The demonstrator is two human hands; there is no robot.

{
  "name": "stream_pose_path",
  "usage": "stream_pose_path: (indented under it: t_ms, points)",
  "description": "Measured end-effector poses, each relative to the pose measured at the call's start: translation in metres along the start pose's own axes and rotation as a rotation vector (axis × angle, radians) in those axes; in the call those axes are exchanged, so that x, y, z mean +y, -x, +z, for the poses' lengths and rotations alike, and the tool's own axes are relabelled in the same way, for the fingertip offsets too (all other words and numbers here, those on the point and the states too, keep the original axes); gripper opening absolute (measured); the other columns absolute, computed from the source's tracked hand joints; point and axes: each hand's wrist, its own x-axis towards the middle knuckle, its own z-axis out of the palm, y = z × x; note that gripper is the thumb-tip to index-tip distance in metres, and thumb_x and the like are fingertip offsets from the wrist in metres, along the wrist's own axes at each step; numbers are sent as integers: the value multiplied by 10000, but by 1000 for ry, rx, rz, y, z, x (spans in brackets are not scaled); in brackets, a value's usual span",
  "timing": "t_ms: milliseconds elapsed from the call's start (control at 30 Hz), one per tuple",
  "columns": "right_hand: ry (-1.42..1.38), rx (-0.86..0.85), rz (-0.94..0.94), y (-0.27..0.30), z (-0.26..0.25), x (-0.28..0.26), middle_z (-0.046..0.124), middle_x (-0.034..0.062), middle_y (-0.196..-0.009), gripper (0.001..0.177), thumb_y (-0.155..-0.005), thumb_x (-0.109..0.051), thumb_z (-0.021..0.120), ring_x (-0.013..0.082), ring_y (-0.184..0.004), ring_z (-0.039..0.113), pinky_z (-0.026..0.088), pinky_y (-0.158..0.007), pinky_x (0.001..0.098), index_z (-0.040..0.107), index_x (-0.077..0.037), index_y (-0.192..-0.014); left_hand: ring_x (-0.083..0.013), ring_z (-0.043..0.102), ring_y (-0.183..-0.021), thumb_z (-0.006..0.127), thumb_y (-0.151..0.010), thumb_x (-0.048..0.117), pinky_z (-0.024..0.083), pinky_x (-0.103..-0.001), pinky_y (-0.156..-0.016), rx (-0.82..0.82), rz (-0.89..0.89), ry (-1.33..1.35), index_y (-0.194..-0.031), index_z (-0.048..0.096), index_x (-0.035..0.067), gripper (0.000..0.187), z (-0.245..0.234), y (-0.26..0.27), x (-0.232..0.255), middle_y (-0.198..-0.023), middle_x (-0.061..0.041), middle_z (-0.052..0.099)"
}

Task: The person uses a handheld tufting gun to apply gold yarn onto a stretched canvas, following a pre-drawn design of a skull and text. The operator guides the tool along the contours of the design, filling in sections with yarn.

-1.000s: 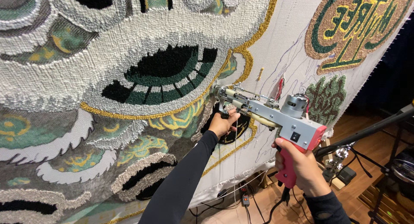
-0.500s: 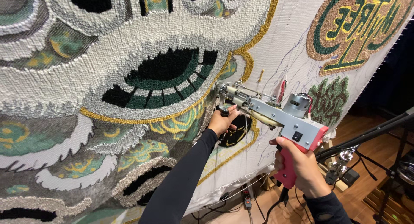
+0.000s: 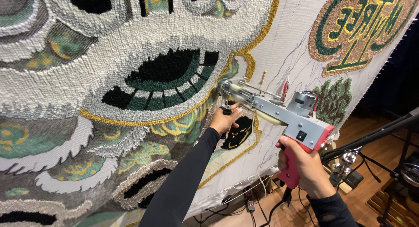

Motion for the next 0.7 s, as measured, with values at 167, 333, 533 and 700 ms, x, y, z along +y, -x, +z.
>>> stream_pose_path:
  t_ms: [167, 333, 533, 700]
  points:
    - [54, 26, 24, 9, -1, -7, 510, 51, -610, 288, -896, -250, 683, 171, -500, 491, 432, -471, 328, 679, 28, -975, -138, 732, -613, 702, -919, 365, 455, -249, -421, -35, -18, -45, -1467, 560, 135, 611, 1, 19, 22, -1151, -107, 756]
    - [17, 10, 13, 15, -17, -6, 512, 66, -596, 284, -874, -222, 690, 187, -483, 499, 439, -465, 341, 678, 22, -1019, -137, 729, -649, 739, -884, 370, 455, -254, -461, -107, -17, 50, -1468, 510, 105, 681, 10, 31, 27, -1176, -48, 723]
    - [3, 16, 44, 26, -65, -11, 510, 75, -587, 304, -862, -250, 675, 191, -471, 485, 420, -459, 341, 661, -2, -1038, -96, 653, -595, 742, -928, 303, 538, -249, -534, -102, 30, 176, -1230, 724, -5, 431, 49, 37, 7, -976, -69, 784]
    - [-86, 32, 60, 43, -105, 1, 484, 83, -572, 299, -864, -281, 675, 209, -467, 492, 428, -458, 366, 552, -71, -1038, -110, 632, -548, 739, -912, 253, 431, -293, -467, -67, -19, 39, -1081, 781, -7, 313, 79, 59, 1, -915, -39, 778]
